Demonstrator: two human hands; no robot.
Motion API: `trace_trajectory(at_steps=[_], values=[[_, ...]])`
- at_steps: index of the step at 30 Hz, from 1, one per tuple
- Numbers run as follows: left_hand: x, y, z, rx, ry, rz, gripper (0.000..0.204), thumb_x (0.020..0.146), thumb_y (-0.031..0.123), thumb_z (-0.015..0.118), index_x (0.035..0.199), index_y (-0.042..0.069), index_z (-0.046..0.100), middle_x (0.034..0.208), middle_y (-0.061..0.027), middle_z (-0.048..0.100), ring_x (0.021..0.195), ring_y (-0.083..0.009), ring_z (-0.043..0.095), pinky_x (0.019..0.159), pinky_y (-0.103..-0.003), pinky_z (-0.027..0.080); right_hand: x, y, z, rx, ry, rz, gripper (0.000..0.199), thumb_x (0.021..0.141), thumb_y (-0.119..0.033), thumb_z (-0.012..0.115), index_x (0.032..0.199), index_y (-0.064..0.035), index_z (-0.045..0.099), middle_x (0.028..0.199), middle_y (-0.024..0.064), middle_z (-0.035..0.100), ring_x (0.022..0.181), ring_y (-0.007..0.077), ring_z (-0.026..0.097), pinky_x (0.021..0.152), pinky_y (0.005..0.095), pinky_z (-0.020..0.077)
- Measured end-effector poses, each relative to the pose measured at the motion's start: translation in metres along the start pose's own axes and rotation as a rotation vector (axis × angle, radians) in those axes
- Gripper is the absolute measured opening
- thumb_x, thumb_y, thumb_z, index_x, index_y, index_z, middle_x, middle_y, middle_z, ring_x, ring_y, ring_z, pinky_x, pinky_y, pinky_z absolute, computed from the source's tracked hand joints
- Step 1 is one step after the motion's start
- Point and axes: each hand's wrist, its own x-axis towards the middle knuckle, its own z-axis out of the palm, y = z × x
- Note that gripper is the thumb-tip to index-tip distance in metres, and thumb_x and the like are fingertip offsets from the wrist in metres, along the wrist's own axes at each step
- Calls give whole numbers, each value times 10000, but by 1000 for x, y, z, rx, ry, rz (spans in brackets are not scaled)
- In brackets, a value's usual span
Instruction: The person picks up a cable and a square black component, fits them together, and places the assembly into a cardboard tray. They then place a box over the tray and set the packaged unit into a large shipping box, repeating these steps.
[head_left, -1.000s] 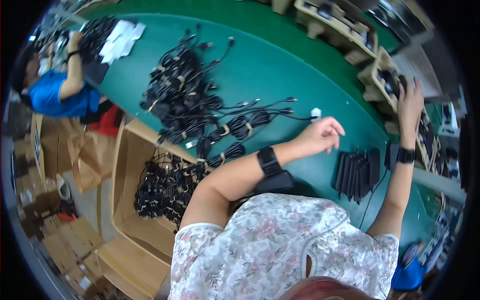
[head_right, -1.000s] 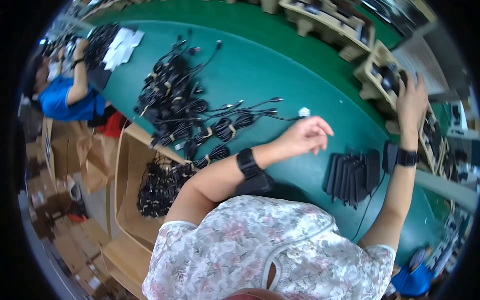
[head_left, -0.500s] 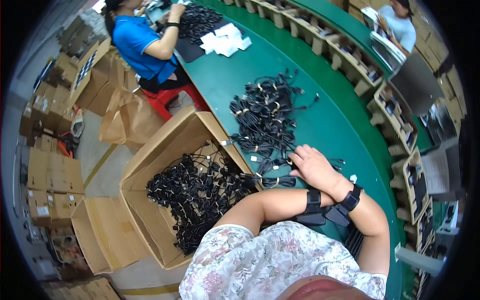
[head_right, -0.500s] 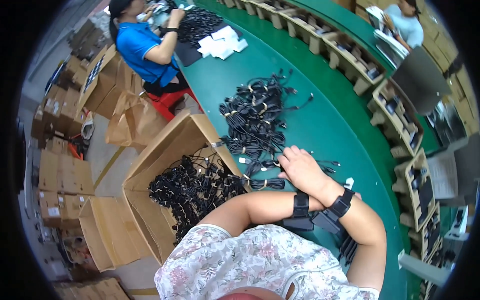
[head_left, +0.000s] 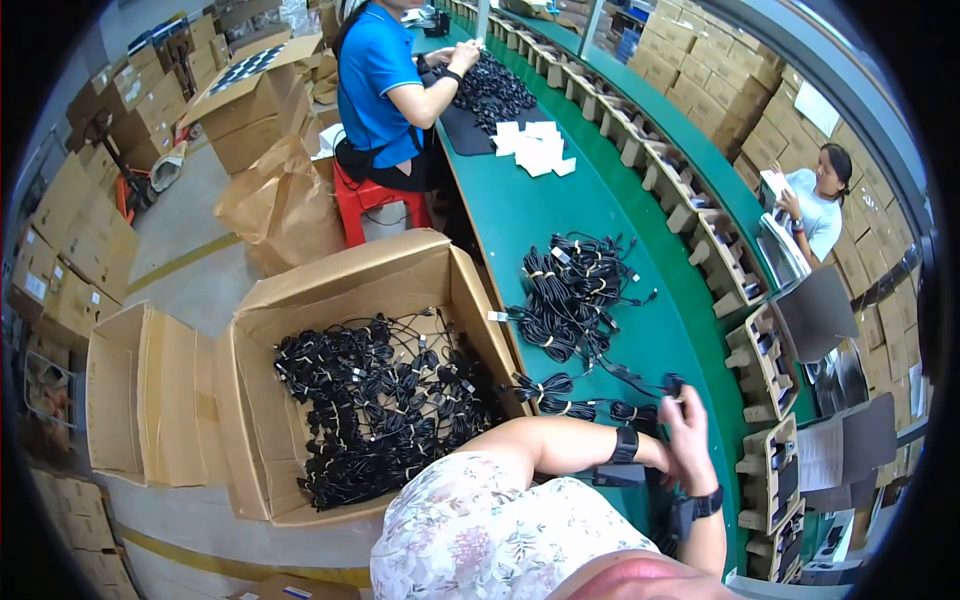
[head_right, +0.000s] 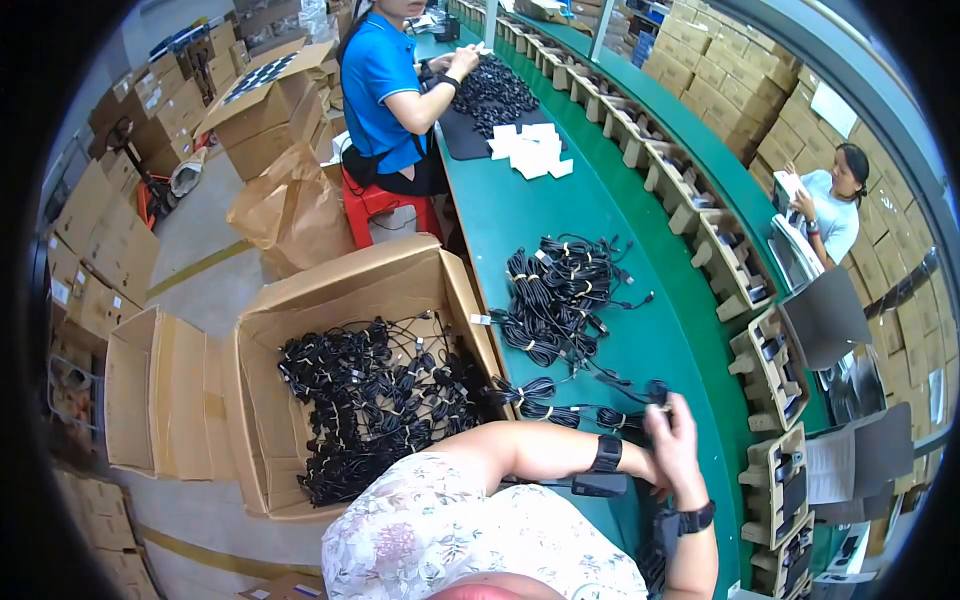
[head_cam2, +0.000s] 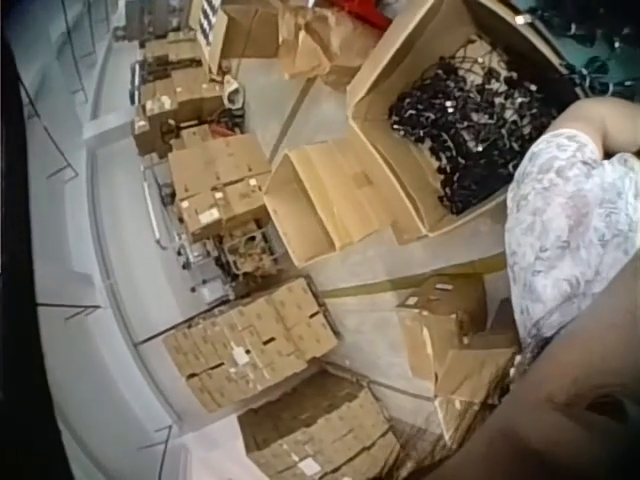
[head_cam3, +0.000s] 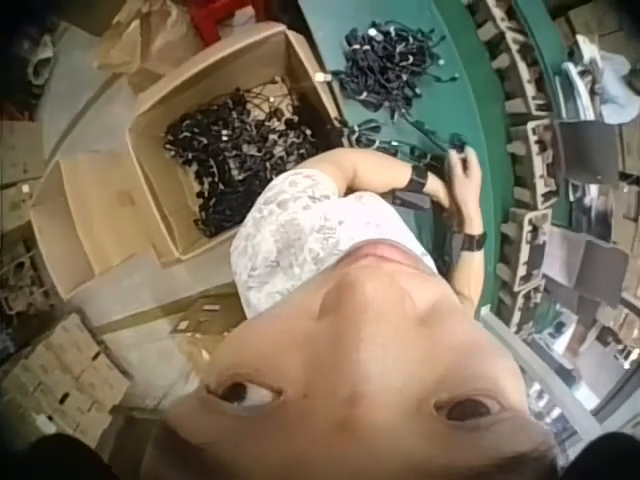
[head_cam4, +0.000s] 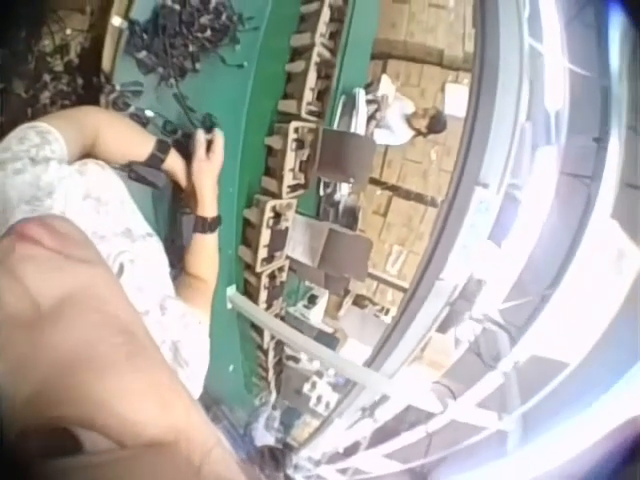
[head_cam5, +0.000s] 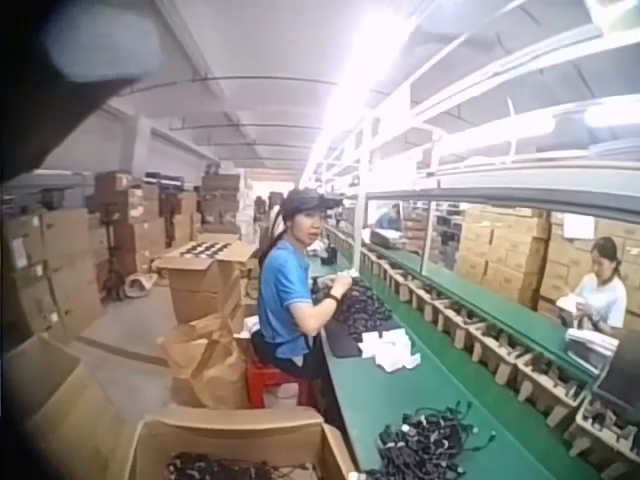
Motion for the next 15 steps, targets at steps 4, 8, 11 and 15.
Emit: trace_trajectory(at_steps=[4, 8, 11, 15], values=[[3, 41, 42, 493, 18, -201, 169, 931, 152, 497, 1085, 82, 500, 836, -80, 589, 655, -115, 578, 528, -253, 448, -15, -17, -47, 235, 258, 193, 233, 963, -258, 461, 906, -46, 537, 627, -31, 443, 551, 50, 402, 486, 203, 324], [-19, 69, 75, -105, 160, 21, 126, 905, 139, 536, 1012, 73, 522, 682, -34, 547, 466, -106, 480, 401, -210, 330, -38, -20, -80, 423, 435, 195, 246, 982, -264, 421, 893, -62, 529, 596, -41, 398, 517, 39, 359, 470, 202, 299], [-6, 59, 52, -213, 122, 140, 101, 915, 127, 512, 984, 53, 513, 690, -50, 557, 503, -114, 525, 417, -206, 365, -57, 3, -96, 198, 469, 109, 203, 973, -233, 435, 949, -56, 531, 606, -37, 413, 519, 47, 373, 469, 208, 312], [1, 52, 38, -143, 219, 158, 68, 906, 92, 493, 963, 55, 499, 666, -56, 555, 477, -121, 533, 382, -231, 388, -82, 23, -86, -213, 370, -42, 144, 946, -147, 461, 1019, -36, 518, 639, -16, 466, 532, 58, 413, 472, 219, 342]])
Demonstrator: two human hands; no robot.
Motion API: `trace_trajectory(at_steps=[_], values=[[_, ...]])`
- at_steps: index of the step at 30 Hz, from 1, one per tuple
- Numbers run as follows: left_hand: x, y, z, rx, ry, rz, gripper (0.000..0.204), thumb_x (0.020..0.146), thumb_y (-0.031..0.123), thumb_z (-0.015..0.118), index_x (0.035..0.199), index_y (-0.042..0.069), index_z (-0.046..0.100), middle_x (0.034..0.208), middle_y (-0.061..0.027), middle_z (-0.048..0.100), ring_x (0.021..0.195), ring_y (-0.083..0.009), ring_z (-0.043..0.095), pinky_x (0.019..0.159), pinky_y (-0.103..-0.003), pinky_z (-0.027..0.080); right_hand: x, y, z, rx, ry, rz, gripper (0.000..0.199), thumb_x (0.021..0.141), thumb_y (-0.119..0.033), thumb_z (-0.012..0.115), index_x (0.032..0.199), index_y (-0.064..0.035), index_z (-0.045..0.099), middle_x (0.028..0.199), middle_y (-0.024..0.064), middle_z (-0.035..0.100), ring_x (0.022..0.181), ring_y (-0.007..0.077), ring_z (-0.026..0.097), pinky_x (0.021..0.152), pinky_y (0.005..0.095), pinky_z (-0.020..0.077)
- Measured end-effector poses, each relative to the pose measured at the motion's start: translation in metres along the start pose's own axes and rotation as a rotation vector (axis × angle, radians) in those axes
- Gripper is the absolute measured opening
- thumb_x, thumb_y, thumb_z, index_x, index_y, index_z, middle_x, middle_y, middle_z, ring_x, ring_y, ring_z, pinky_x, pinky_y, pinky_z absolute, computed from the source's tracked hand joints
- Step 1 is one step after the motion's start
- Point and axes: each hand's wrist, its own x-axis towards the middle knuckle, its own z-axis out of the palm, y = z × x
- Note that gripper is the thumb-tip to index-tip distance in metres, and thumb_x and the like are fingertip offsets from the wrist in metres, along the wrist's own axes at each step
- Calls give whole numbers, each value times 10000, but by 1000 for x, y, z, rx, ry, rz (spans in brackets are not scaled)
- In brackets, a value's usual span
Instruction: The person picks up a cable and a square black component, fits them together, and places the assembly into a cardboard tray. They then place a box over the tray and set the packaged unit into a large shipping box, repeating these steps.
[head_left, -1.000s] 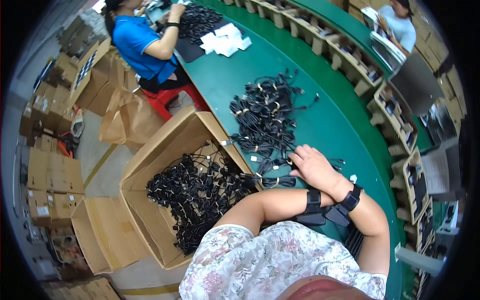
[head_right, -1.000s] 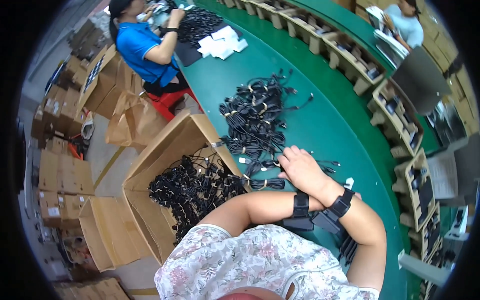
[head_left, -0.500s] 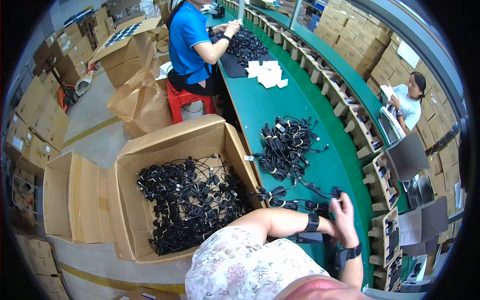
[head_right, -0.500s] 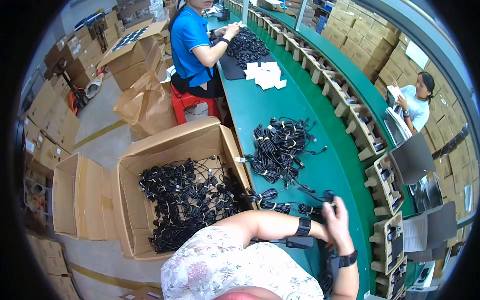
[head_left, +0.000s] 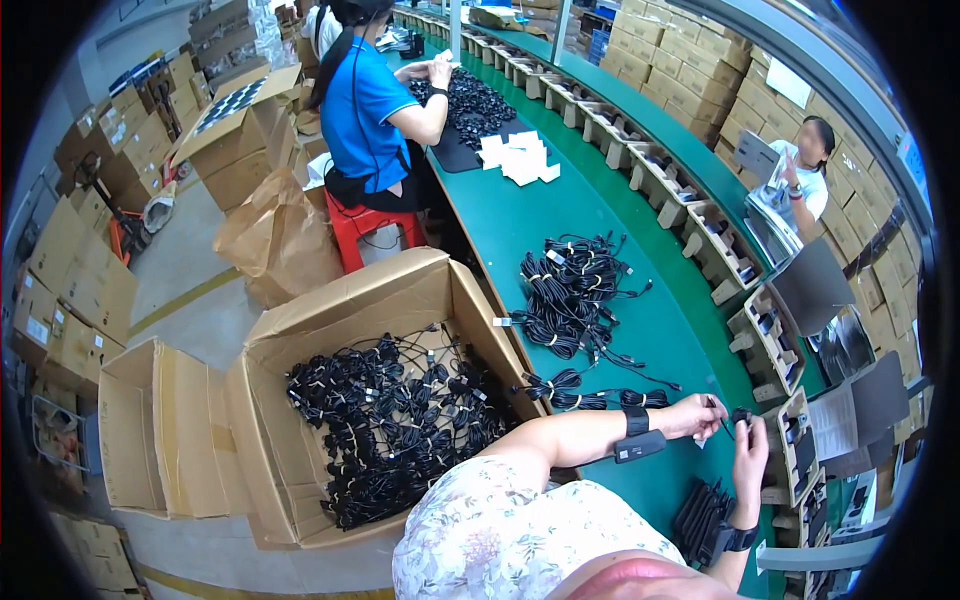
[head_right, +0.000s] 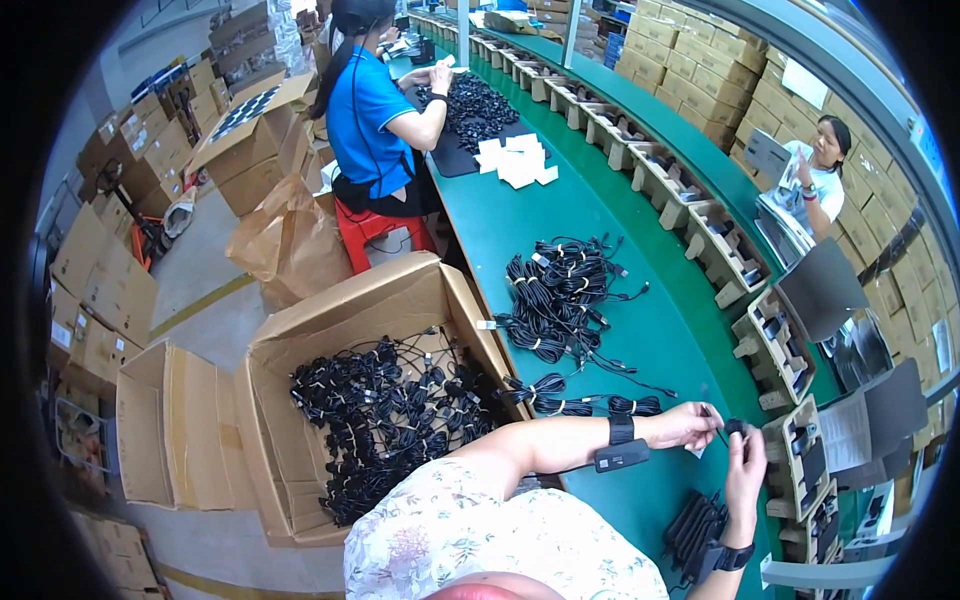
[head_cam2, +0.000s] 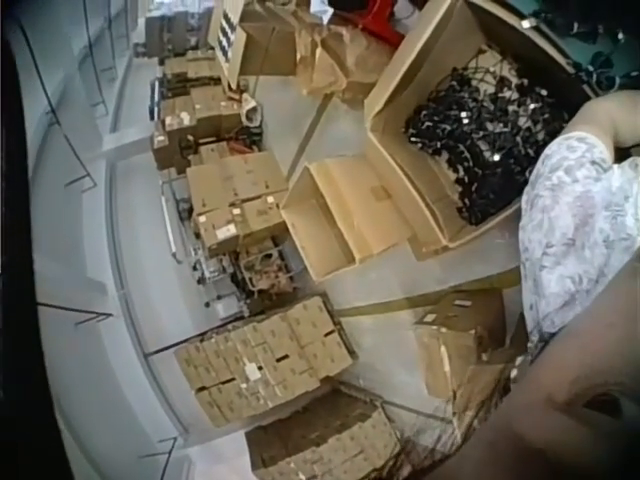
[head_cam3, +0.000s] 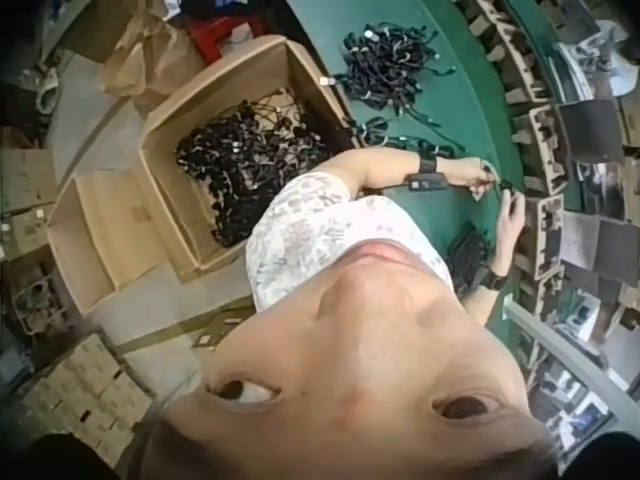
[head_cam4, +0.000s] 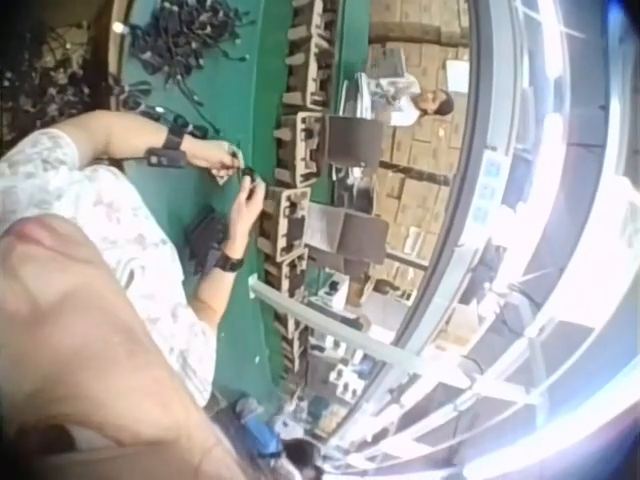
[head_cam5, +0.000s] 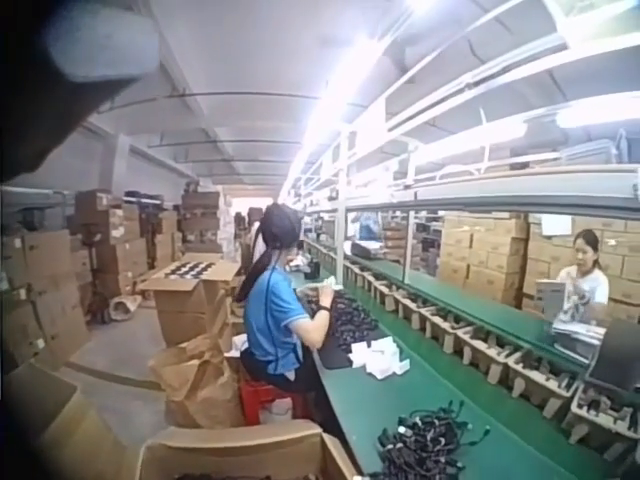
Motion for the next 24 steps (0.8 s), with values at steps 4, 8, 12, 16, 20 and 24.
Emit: trace_trajectory(at_steps=[4, 8, 12, 16, 20, 24], values=[[-20, 0, 18, 96, -120, -166, 99, 921, 106, 501, 993, 43, 475, 714, -60, 574, 554, -124, 574, 460, -223, 446, -15, -32, 6, -65, -198, 187, 212, 911, -60, 473, 1119, -29, 495, 681, 16, 519, 566, 66, 460, 488, 232, 377], [-19, -6, 12, 135, -59, -151, 101, 907, 75, 495, 1001, 43, 473, 726, -64, 580, 573, -123, 580, 477, -226, 461, -18, -38, 1, -70, -225, 340, 327, 898, -34, 470, 1225, -46, 459, 686, 33, 523, 577, 71, 469, 498, 237, 387], [-12, -10, 6, 144, -65, -173, 126, 900, 71, 505, 1012, 40, 459, 730, -65, 579, 589, -127, 587, 483, -233, 466, -19, -3, -2, -67, -196, 270, 410, 897, -40, 485, 1299, -72, 412, 672, 57, 519, 559, 107, 468, 503, 260, 393], [-16, 2, 16, 132, 77, -127, 119, 898, 103, 518, 998, 70, 462, 685, -56, 572, 526, -115, 554, 453, -230, 437, -17, -12, -7, -47, -150, 269, 429, 892, -41, 498, 1309, -80, 406, 660, 69, 509, 541, 130, 468, 501, 274, 392], [-17, 21, 17, 15, 78, -136, 154, 922, 174, 527, 1016, 73, 457, 715, -53, 572, 534, -95, 528, 428, -183, 371, -26, -2, -18, -50, -216, 325, 443, 886, -38, 508, 1313, -91, 405, 633, 64, 482, 533, 134, 464, 497, 277, 386], [-17, 10, 1, 83, 21, -207, 203, 932, 252, 527, 1038, 94, 460, 690, -36, 560, 502, -75, 486, 411, -168, 326, -36, -3, -21, -44, -274, 343, 459, 878, -38, 517, 1318, -107, 404, 599, 54, 452, 526, 133, 449, 491, 281, 381]])
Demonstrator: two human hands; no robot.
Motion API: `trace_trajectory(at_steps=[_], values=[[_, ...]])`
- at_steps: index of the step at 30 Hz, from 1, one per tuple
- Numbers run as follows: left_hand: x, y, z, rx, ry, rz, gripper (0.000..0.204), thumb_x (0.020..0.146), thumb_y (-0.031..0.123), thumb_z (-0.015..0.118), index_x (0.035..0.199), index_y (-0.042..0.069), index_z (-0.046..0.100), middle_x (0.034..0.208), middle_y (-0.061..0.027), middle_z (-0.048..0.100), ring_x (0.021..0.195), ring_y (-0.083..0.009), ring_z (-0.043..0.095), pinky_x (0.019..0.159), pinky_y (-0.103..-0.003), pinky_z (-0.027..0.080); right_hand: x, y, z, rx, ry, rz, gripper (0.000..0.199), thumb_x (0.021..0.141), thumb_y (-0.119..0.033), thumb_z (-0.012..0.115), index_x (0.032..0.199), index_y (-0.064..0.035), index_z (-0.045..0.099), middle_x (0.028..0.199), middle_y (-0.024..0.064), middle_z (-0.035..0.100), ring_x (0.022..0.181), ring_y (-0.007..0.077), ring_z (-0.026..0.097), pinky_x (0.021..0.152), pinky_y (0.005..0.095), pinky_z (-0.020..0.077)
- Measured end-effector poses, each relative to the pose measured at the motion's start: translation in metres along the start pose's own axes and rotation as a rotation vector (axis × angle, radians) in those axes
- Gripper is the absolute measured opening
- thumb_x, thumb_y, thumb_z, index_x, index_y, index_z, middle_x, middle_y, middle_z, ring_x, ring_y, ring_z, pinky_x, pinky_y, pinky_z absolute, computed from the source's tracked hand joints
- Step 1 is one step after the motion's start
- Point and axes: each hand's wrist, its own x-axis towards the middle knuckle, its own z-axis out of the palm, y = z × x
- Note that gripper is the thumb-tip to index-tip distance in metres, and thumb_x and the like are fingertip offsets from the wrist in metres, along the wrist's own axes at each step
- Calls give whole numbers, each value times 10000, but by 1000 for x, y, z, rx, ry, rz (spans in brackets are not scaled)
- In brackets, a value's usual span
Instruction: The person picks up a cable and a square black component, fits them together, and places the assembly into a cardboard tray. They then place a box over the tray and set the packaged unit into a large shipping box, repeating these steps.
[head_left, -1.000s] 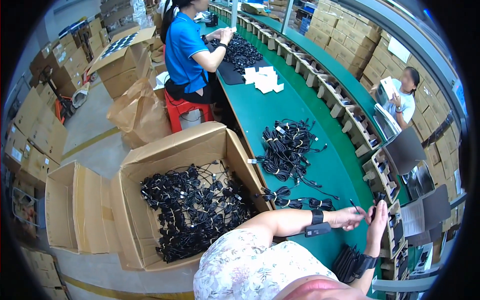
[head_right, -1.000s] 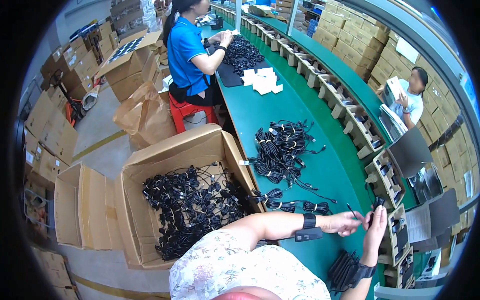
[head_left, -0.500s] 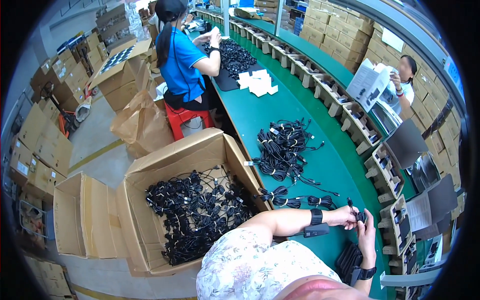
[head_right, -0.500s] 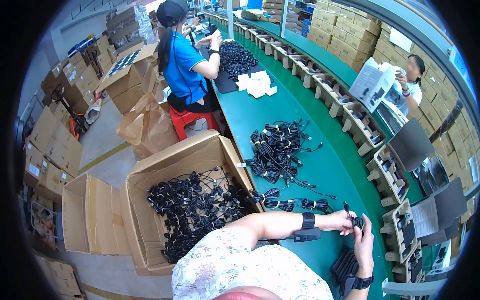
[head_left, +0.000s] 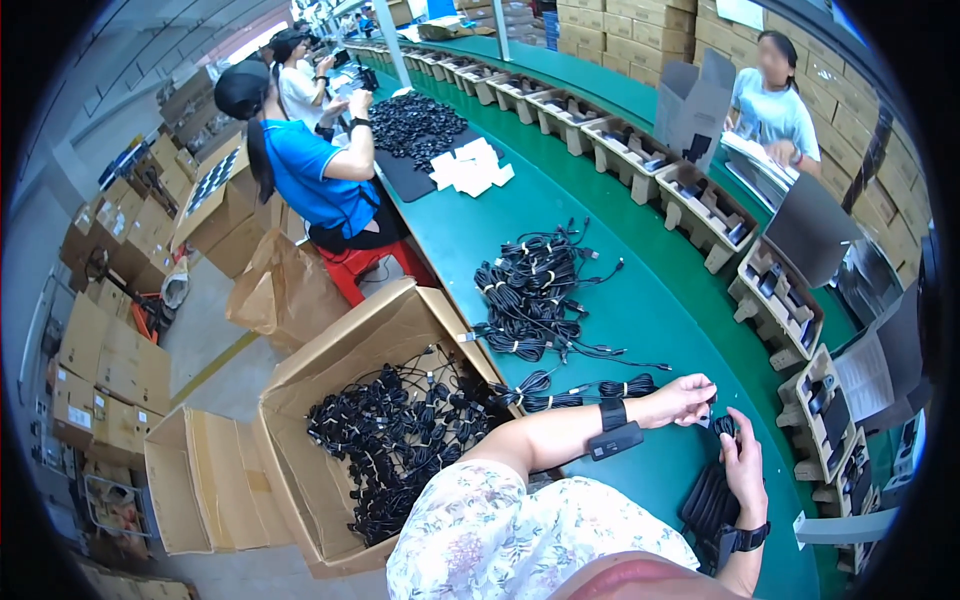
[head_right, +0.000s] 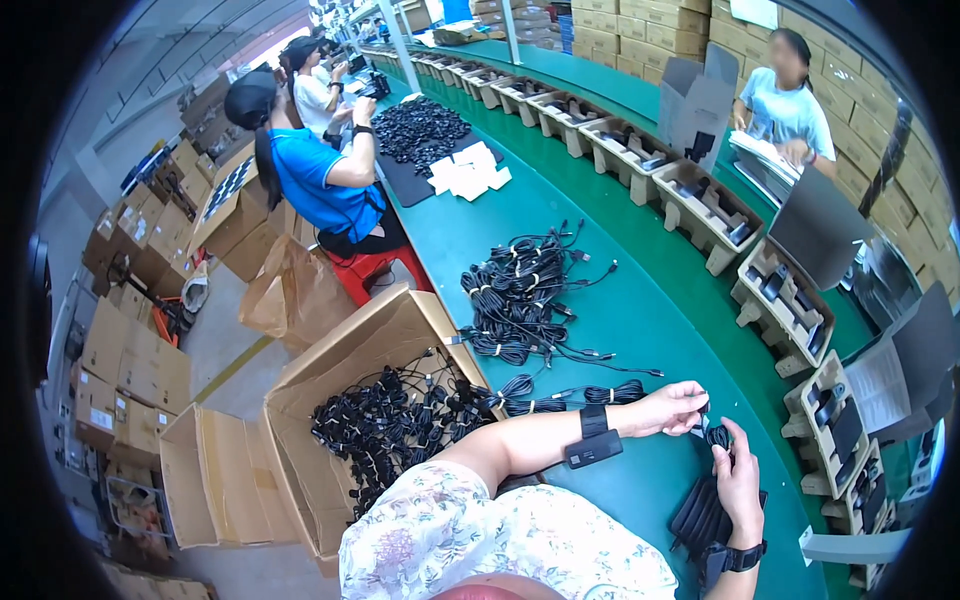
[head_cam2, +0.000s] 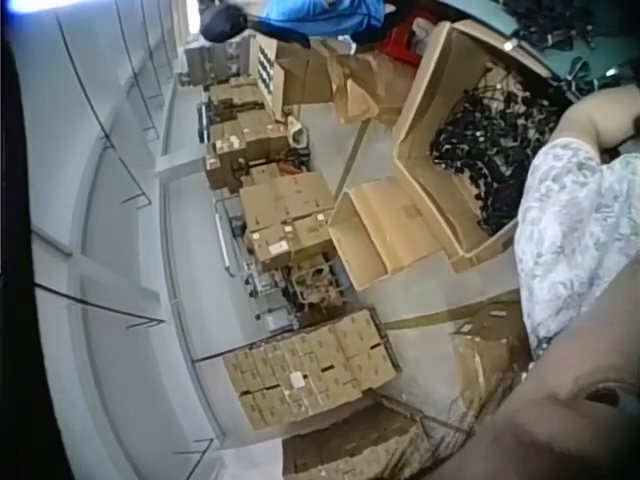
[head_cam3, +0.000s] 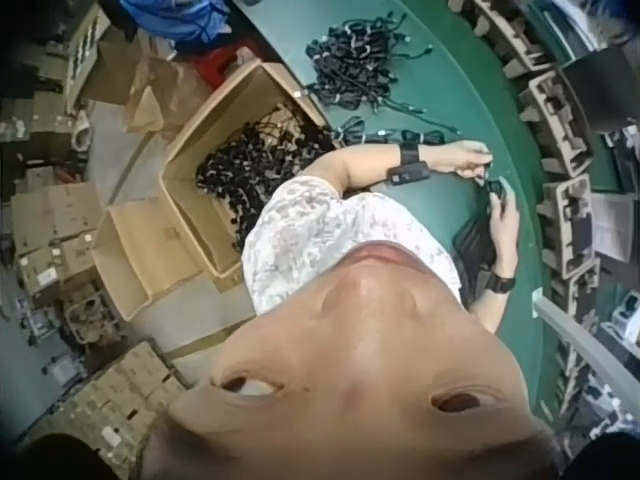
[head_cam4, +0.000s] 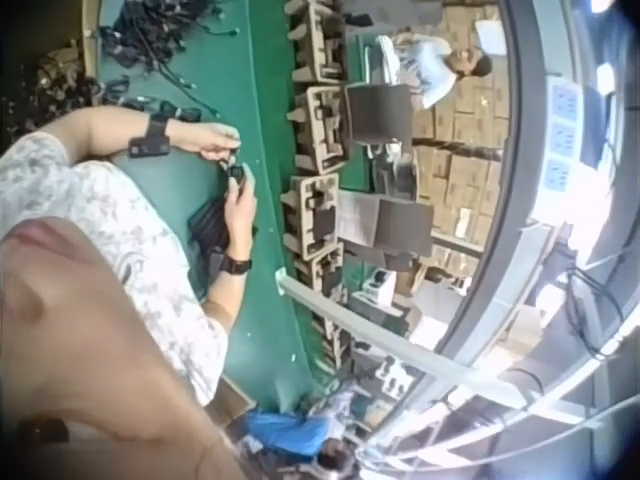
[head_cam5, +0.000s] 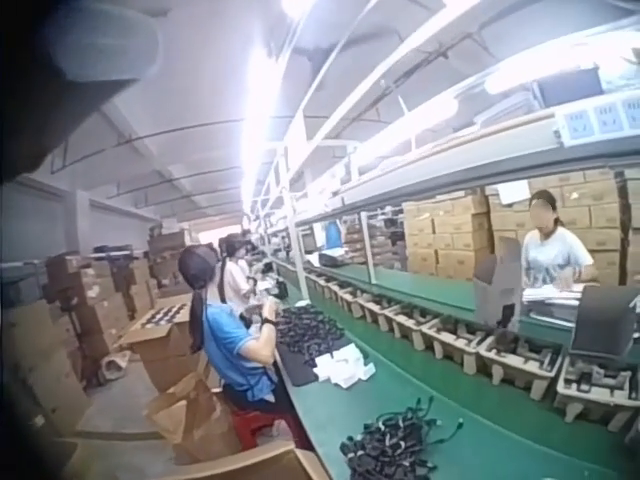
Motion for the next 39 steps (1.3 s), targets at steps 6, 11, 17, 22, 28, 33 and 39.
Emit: trace_trajectory(at_steps=[6, 11, 17, 22, 28, 33, 39], values=[[-1, -4, 11, 240, 162, -51, 225, 933, 293, 526, 1031, 96, 479, 679, -17, 547, 501, -62, 478, 412, -167, 331, -6, 4, -22, 33, 350, 15, 435, 877, -50, 525, 1297, -118, 432, 612, 40, 438, 532, 119, 415, 505, 271, 378], [-5, 6, 19, 346, 159, -45, 176, 925, 240, 542, 1020, 95, 509, 759, -15, 563, 548, -56, 494, 432, -174, 354, 18, 12, -84, -218, 706, -100, 356, 907, -126, 537, 1246, -32, 480, 754, 33, 524, 657, 128, 466, 610, 266, 413], [-2, 8, 24, 437, 101, -20, 155, 927, 177, 531, 1030, 64, 509, 725, -12, 561, 534, -52, 493, 430, -164, 351, 31, 10, -150, -361, 844, 128, 298, 882, -179, 563, 1157, -72, 521, 814, 171, 617, 732, 326, 591, 648, 376, 461], [-4, 5, 30, 450, 108, -64, 160, 930, 170, 525, 1036, 52, 505, 728, -16, 565, 554, -57, 498, 459, -171, 364, 40, 36, -174, -713, 883, 96, 265, 866, -192, 567, 1106, -87, 526, 798, 168, 632, 795, 344, 612, 641, 411, 461], [-7, 6, 28, 453, 102, -58, 169, 935, 186, 518, 1036, 52, 506, 732, -18, 565, 565, -65, 495, 487, -181, 373, 53, 38, -176, -1006, 618, 211, 199, 822, -190, 590, 980, -75, 552, 822, 159, 642, 821, 343, 613, 650, 444, 472], [-9, 4, 25, 452, 108, -62, 167, 933, 188, 524, 1030, 53, 510, 732, -19, 566, 567, -66, 494, 486, -181, 374, 53, 23, -180, -1076, 502, 314, 176, 801, -167, 603, 935, -62, 559, 802, 157, 643, 811, 339, 617, 660, 441, 476], [-7, 3, 28, 448, 72, -68, 159, 931, 182, 526, 1028, 57, 513, 735, -19, 568, 569, -64, 495, 489, -178, 377, 68, 58, -180, -1164, 435, 330, 117, 810, -110, 542, 891, -27, 540, 765, 181, 638, 750, 346, 630, 602, 430, 494]])
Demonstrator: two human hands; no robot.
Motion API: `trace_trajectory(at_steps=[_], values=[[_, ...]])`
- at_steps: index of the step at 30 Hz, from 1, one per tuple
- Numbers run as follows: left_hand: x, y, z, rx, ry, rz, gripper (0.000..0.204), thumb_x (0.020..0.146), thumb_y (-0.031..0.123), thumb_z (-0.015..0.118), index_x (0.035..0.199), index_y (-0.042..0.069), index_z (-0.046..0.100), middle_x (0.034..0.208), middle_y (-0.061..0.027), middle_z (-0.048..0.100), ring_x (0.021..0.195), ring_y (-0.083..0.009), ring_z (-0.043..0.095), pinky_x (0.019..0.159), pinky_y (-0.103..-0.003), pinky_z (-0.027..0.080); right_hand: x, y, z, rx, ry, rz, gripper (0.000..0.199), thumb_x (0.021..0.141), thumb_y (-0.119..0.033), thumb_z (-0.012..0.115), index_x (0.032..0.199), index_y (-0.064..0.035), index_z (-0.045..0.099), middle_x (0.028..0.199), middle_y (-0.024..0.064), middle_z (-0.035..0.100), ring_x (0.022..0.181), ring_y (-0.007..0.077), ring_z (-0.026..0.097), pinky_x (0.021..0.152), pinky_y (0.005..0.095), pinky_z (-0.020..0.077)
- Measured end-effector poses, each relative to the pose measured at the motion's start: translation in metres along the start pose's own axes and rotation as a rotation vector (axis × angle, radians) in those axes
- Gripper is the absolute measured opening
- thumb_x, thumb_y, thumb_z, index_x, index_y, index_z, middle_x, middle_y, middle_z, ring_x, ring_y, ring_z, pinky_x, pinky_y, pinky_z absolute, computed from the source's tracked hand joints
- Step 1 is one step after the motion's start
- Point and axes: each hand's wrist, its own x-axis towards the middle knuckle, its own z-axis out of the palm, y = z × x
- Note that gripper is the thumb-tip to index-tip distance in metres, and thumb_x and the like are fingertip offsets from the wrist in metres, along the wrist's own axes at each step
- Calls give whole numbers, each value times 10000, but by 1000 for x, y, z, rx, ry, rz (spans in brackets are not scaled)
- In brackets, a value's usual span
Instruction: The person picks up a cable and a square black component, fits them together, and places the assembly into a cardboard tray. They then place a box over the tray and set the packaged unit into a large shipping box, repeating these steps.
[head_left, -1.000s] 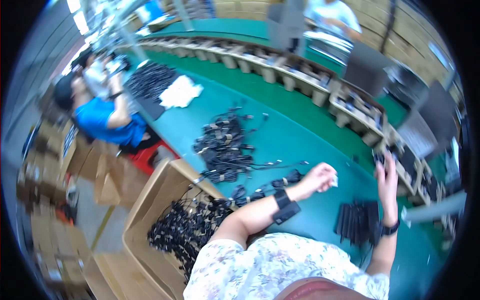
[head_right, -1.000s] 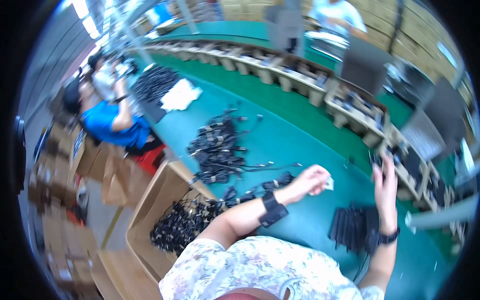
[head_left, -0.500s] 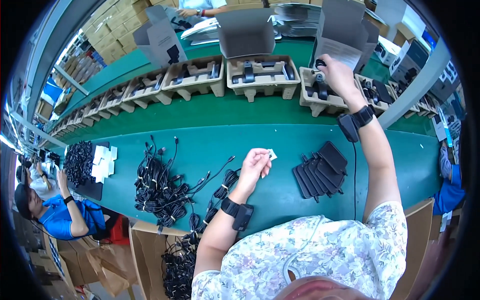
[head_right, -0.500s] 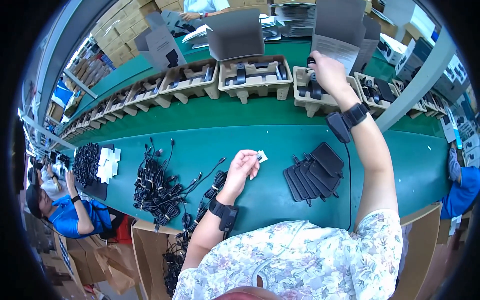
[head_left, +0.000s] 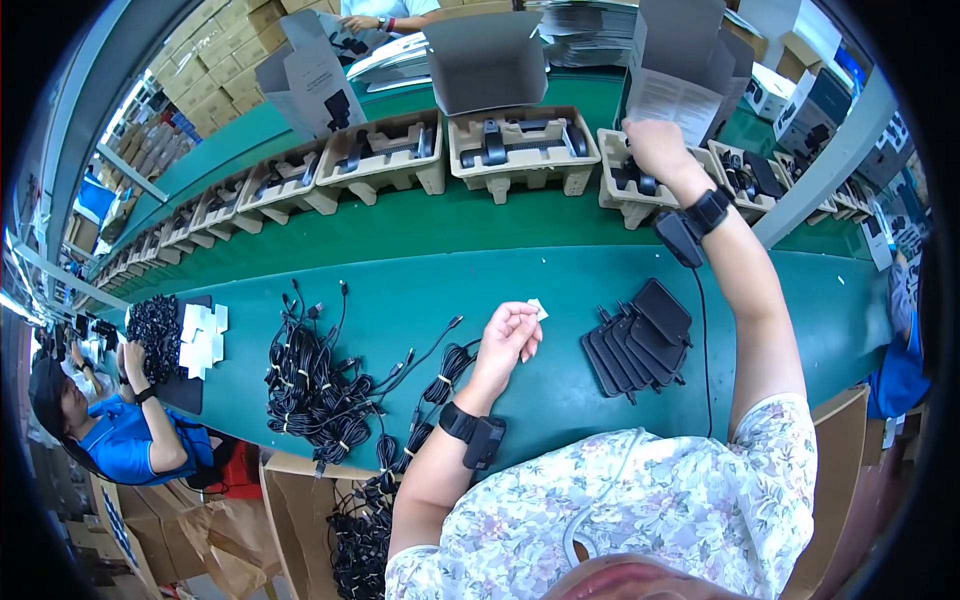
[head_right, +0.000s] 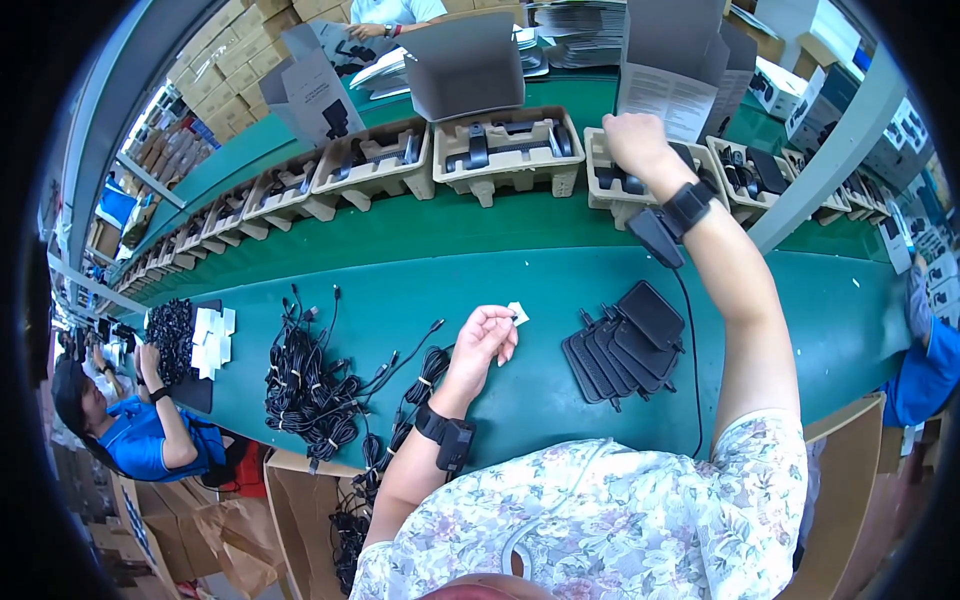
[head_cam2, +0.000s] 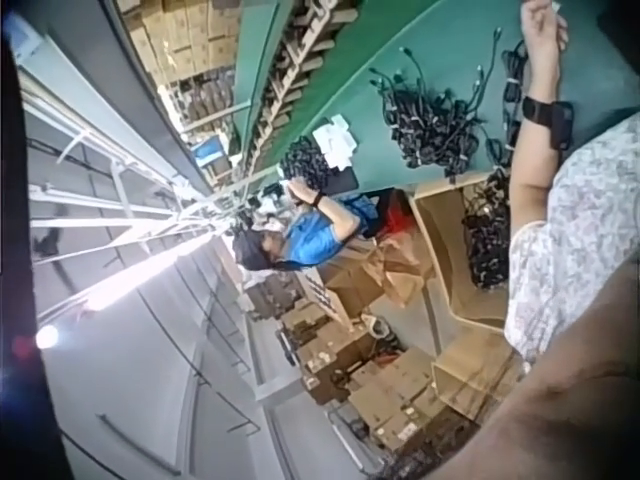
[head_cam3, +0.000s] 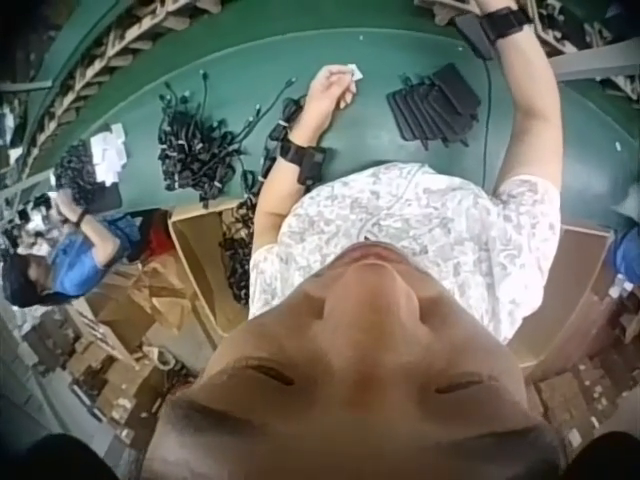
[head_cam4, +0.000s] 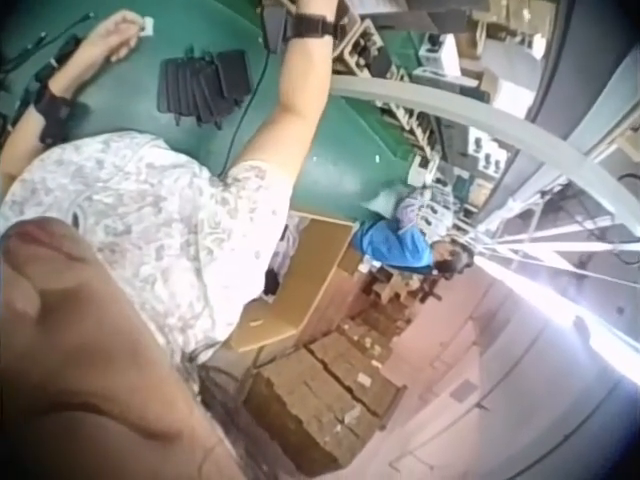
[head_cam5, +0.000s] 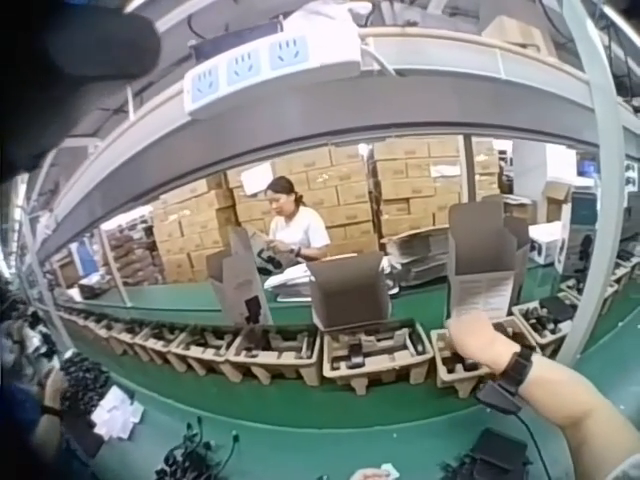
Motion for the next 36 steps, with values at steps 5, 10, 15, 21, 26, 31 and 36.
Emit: trace_trajectory(at_steps=[5, 10, 15, 21, 26, 31, 36], values=[[0, 0, -1, 9, 1, -10, 153, 932, 176, 524, 1029, 58, 513, 736, -18, 569, 576, -62, 499, 490, -176, 378, 19, -14, 38, 143, 122, 204, 152, 832, -111, 481, 939, -6, 506, 780, 197, 639, 710, 355, 633, 564, 433, 500], [0, -2, 1, 11, -15, -5, 151, 932, 172, 524, 1029, 58, 513, 740, -18, 570, 579, -62, 500, 491, -177, 380, 11, -30, 70, 310, 225, 341, 172, 871, -131, 445, 975, 1, 483, 820, 204, 642, 771, 370, 631, 655, 466, 499], [0, -1, -2, 9, -16, -4, 152, 930, 168, 526, 1034, 59, 511, 749, -19, 574, 581, -62, 502, 494, -177, 382, 3, -22, 46, 567, -11, 300, 232, 921, -158, 400, 1039, 27, 473, 963, 247, 610, 921, 393, 590, 784, 474, 468], [0, -4, 0, 18, -61, -18, 164, 926, 164, 531, 1049, 59, 503, 755, -23, 576, 584, -64, 507, 496, -178, 385, -7, 12, 51, 893, -214, 86, 283, 901, -128, 472, 1130, 39, 453, 1076, 263, 565, 983, 409, 550, 811, 453, 455], [0, -6, -3, -1, -55, -21, 171, 923, 160, 533, 1056, 58, 499, 757, -26, 578, 585, -66, 509, 493, -179, 384, -16, -9, 49, 495, -141, 142, 240, 893, -99, 403, 1058, 31, 518, 1008, 194, 625, 946, 357, 595, 766, 421, 484], [-1, -9, -5, -1, -40, -20, 173, 921, 153, 534, 1058, 55, 497, 759, -29, 578, 586, -69, 510, 493, -180, 382, -15, -14, 67, 261, -6, 119, 193, 848, -94, 461, 968, 16, 565, 938, 183, 628, 900, 357, 599, 735, 432, 488], [4, -6, -3, 24, -27, -30, 158, 924, 132, 520, 1057, 51, 492, 760, -34, 576, 583, -73, 508, 491, -182, 380, -2, -1, 91, 146, 182, 81, 159, 823, -134, 485, 840, -23, 598, 843, 201, 628, 846, 362, 604, 694, 459, 481]])
